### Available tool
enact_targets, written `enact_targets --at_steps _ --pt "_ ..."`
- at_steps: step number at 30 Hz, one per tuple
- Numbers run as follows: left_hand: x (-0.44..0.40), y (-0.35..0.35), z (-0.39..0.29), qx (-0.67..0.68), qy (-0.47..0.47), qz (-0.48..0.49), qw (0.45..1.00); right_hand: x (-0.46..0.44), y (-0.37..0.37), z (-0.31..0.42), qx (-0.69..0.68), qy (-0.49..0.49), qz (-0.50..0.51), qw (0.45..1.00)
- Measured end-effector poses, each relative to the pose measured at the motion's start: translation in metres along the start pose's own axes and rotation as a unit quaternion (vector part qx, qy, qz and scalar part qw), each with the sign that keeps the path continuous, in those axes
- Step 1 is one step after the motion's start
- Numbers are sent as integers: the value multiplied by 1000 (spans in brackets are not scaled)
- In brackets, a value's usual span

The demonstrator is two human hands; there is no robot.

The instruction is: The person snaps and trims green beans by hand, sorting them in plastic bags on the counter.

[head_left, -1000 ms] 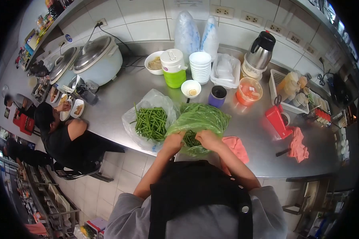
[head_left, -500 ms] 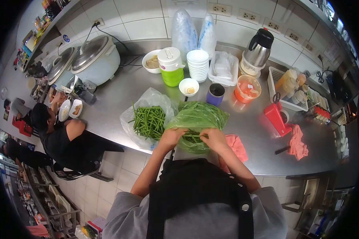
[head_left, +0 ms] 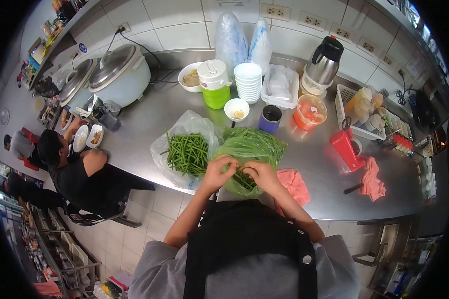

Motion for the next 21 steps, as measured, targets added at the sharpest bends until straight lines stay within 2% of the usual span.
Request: enact_targets --at_steps 1,2,3,5,7,9,12,16,19,20,21 --pt "3 -3 7 0 0 0 1000 1 -7 -10 -136 -121 23 983" --pt "6 -4 30 119 94 -38 988 4 -16 -17 -266 -238 46 933" --pt "8 -5 42 236 186 -75 951 0 -13 -13 -266 -239 46 933" --pt "12 -13 45 218 187 -39 957 -11 6 -1 -379 -226 -35 897" --pt "13 -19 31 201 186 -2 962 -16 13 3 -386 -231 -54 891" --pt "18 -30 19 272 250 67 927 -19 16 0 -393 -234 -75 886" --pt "21 -36 20 260 247 108 927 -21 18 -2 -359 -193 -90 909" --pt "25 -38 35 259 235 64 934 -18 17 11 -333 -184 -89 920" --pt "22 -30 20 175 106 12 979 -16 17 13 -311 -182 -101 927" --pt "23 -28 15 172 104 5 980 -16 19 13 -296 -186 -118 929" --pt "25 -28 6 150 64 25 986 -17 24 14 -279 -178 -152 931"
Point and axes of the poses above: each hand's wrist, its own x-axis away from the middle knuckle, its own y-axis out of the back of the hand, z = x × y, the point moved 7 cm from there along -x, towards the middle knuckle, and after that the axes turned 13 degrees about -z, right-handed, at the moved point
